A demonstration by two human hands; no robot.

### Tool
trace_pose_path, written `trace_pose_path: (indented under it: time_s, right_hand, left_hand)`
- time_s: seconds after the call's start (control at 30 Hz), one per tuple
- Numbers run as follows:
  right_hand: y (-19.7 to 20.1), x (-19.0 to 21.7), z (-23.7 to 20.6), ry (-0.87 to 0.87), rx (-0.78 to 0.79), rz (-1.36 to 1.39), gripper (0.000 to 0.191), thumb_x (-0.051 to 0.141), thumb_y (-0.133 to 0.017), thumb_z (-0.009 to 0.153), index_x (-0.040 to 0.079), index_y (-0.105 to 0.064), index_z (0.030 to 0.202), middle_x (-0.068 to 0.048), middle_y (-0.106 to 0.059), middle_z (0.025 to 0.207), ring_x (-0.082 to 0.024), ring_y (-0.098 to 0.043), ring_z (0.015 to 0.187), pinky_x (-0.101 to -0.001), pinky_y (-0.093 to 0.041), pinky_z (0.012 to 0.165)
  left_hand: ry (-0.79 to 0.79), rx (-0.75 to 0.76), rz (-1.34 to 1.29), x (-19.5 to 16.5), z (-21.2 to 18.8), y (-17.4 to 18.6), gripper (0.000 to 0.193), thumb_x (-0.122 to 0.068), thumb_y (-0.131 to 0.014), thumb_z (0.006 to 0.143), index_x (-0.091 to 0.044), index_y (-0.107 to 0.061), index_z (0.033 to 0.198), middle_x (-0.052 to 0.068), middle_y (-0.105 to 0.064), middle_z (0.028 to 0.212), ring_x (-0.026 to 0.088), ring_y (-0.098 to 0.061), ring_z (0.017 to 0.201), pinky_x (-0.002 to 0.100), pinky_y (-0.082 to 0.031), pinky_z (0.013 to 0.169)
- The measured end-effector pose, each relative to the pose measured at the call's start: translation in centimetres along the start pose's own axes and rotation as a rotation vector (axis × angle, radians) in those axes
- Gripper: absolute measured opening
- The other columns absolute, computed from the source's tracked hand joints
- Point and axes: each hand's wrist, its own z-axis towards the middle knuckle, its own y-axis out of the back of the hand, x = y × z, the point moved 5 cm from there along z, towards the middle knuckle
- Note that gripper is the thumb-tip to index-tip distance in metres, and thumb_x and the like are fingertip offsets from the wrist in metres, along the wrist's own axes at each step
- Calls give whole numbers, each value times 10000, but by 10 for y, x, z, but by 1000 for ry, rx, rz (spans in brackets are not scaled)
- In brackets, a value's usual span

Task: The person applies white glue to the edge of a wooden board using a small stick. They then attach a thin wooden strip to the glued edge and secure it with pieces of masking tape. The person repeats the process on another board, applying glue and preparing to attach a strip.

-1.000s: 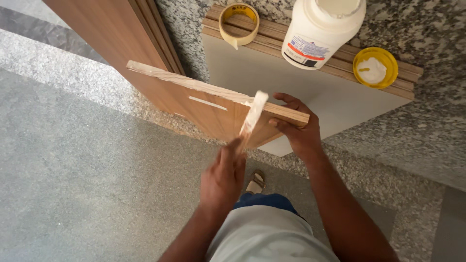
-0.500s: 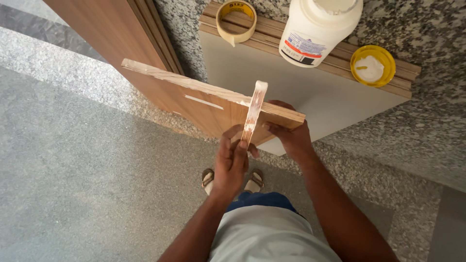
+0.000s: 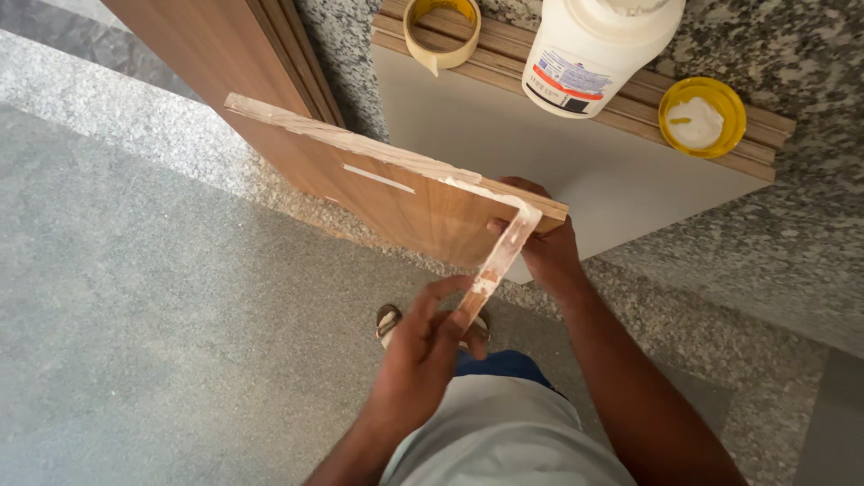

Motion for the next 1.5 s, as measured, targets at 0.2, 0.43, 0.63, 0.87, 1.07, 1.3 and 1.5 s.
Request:
trace_pose_path:
  time_s: [0.2,0.43,0.63,0.87,1.07,1.3,1.5]
  right_hand:
    - [0,4,1,74,27,42,542,71,-816,891,43,-585,1380,-55,-678,1252,-134,-616,1160,-304,-543,1001]
    - [3,-3,0,77,48,68,534,46,-794,900,46,-565,1382,-61,-630,1337,-148,-590,1238,-321,-535,1049]
    - [6,-8,3,69,82,119,542,80,-747,935,61,-534,1432,-68,-627,1334,-152,-594,1244,-328,-541,1072]
    - [4,-7,4,65,104,170,549,57,-765,935,36,-527,1429,-88,-612,1329,-160,-575,1243,-338,-537,1047]
    - [5,-8,8,-56,99,242,571,89,-752,876,69,-525,1399,-73,-639,1300,-168,-641,1183,-347,-596,995]
    - [7,-1,6,48,87,38,570,113,-784,908,40,-532,1415,-96,-650,1267,-167,-625,1177,-332,-570,1013]
    - [6,-3,8,19,86,-4,594,162,-794,895,46,-530,1414,-88,-666,1246,-163,-652,1125,-342,-606,942]
  left_hand:
    - [-466,-530,831,-54,-8,44,375,3,-516,1010,-59,-576,1375,166,-755,1091,77,-686,595,227,-539,372]
    - [-506,-501,1144,-52,-3,13,321,-46,-573,1028,-68,-638,1342,156,-761,1089,187,-714,675,293,-550,410]
    - [-543,-358,1019,-47,-11,-17,390,-60,-580,962,-45,-613,1351,162,-738,1105,250,-751,852,361,-641,611]
    - [-533,-453,936,-36,14,-10,334,-61,-586,999,-45,-598,1333,210,-688,1185,298,-744,888,378,-638,591]
    - [-587,-365,870,-39,-9,-11,289,-75,-541,1017,-40,-593,1299,188,-715,1188,274,-758,878,354,-653,619]
    - [-263,-368,920,-62,10,-17,364,-78,-528,1025,-34,-566,1385,220,-732,1152,197,-711,497,331,-535,357]
    - [-412,-282,699,-55,16,-37,384,-51,-517,986,-39,-554,1368,208,-737,1147,226,-776,696,331,-628,499]
